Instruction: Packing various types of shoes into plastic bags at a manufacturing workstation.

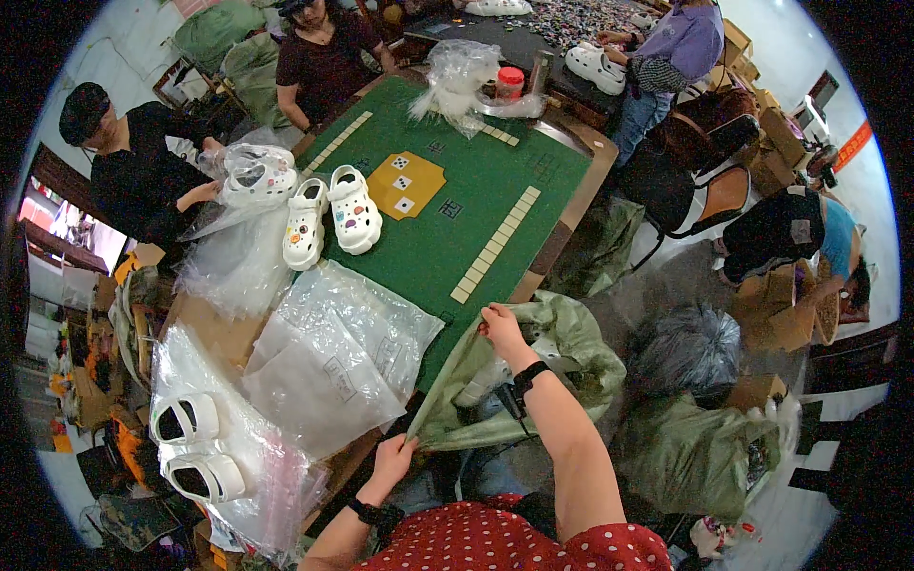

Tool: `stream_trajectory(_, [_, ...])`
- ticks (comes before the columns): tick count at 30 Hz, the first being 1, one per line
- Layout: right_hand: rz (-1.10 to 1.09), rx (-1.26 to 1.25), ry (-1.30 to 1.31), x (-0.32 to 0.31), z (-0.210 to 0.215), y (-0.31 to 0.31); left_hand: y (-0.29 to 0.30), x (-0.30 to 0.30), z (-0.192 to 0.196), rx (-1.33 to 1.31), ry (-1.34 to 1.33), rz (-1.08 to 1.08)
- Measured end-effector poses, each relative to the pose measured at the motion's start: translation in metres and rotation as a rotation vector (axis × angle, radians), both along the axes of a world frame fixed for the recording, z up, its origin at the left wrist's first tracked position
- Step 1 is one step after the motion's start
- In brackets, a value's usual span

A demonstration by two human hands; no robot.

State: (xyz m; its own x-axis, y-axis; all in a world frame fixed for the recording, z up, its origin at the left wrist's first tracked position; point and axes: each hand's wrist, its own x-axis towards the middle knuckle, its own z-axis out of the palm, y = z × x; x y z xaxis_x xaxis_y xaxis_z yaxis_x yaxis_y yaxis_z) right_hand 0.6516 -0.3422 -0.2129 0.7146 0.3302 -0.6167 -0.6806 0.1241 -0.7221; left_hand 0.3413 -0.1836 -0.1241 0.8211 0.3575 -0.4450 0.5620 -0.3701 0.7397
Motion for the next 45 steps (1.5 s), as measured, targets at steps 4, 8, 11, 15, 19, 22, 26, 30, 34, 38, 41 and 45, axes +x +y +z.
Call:
stream_trajectory(4, [0.024, 0.051, -0.017, -0.017, 0.012, 0.000, 0.015, 0.001, -0.017, 0.040, 0.045, 0.001])
stream_trajectory(8, [0.166, -0.063, -0.304, -0.049, 0.019, -0.019, 0.010, -0.001, -0.019, 0.020, 0.030, -0.004])
stream_trajectory(11, [0.440, -0.344, -0.563, -0.101, 0.016, -0.040, 0.009, -0.010, -0.023, 0.019, 0.043, -0.003])
stream_trajectory(15, [0.682, -0.653, -0.871, -0.169, 0.014, -0.080, 0.011, -0.017, -0.011, -0.064, 0.007, 0.071])
stream_trajectory(19, [1.053, -1.232, -0.971, -0.202, 0.003, -0.109, 0.025, -0.041, 0.001, 0.062, -0.006, 0.049])
stream_trajectory(22, [0.988, -1.386, -0.950, -0.208, 0.003, -0.122, 0.036, -0.060, 0.029, 0.057, -0.066, -0.190])
stream_trajectory(26, [0.684, -1.286, -1.170, -0.217, 0.042, -0.087, 0.059, -0.095, 0.126, -0.136, -0.244, -0.478])
stream_trajectory(30, [0.469, -0.943, -1.197, -0.216, 0.080, -0.012, 0.091, -0.145, 0.214, -0.248, -0.425, -0.447])
stream_trajectory(34, [0.560, -0.676, -1.245, -0.211, 0.102, 0.069, 0.113, -0.195, 0.232, 0.040, -0.663, -0.092])
stream_trajectory(38, [0.708, -0.591, -1.035, -0.175, 0.043, 0.137, 0.129, -0.221, 0.209, 0.772, -0.516, 0.330])
stream_trajectory(41, [0.870, -0.855, -0.853, -0.159, -0.005, 0.182, 0.120, -0.231, 0.187, 0.848, -0.338, 0.450])
stream_trajectory(45, [0.998, -0.924, -0.740, -0.148, -0.044, 0.216, 0.105, -0.235, 0.153, 0.727, -0.179, 0.630])
